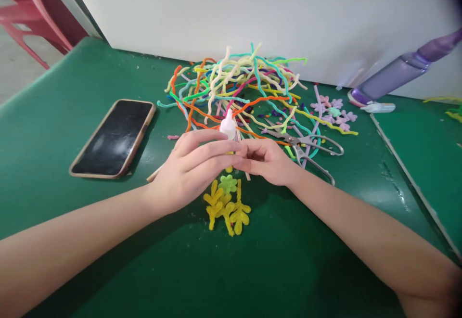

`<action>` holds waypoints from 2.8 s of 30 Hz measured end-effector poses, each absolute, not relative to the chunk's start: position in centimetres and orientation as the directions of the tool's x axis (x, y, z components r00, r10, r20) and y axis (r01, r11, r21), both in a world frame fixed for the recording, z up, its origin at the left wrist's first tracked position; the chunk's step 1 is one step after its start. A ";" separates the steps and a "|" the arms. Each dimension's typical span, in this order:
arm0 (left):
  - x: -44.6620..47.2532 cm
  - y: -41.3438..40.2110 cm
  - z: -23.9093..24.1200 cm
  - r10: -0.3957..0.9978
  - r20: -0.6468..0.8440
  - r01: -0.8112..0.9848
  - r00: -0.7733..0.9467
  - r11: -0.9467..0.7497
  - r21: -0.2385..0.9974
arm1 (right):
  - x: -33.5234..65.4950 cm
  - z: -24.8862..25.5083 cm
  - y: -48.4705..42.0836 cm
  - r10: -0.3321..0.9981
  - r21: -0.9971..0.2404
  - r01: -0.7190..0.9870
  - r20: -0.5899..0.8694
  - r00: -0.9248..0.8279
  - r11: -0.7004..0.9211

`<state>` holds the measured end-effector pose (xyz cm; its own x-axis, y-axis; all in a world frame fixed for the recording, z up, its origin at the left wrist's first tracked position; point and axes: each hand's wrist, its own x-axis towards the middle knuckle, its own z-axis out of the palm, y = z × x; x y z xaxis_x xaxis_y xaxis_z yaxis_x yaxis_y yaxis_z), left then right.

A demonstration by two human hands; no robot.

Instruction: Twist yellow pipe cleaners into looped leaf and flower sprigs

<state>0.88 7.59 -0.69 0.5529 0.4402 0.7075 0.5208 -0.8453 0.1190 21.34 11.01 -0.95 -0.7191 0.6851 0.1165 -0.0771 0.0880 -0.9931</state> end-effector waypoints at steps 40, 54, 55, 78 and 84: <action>0.8 7.6 -1.0 0.715 0.534 0.554 0.451 -0.694 0.460 | 21.1 -1.3 9.8 0.779 -0.816 0.253 0.329 -0.534 0.519; 0.3 7.8 -0.5 0.453 0.690 0.538 0.564 -0.836 0.109 | 21.2 -1.2 10.5 0.722 -0.968 0.035 0.161 -0.673 0.249; 0.3 7.8 -0.5 0.466 0.687 0.537 0.558 -0.834 0.130 | 21.2 -1.2 10.5 0.721 -0.968 0.027 0.168 -0.672 0.251; 1.2 7.6 -0.2 0.955 0.132 0.462 0.265 -0.246 0.852 | 20.9 -1.8 9.6 0.665 -0.533 0.406 0.506 -0.549 0.742; 1.3 7.8 0.2 0.971 -0.046 0.361 0.236 -0.044 0.932 | 20.7 -1.9 9.3 0.571 -0.305 0.494 0.578 -0.583 0.814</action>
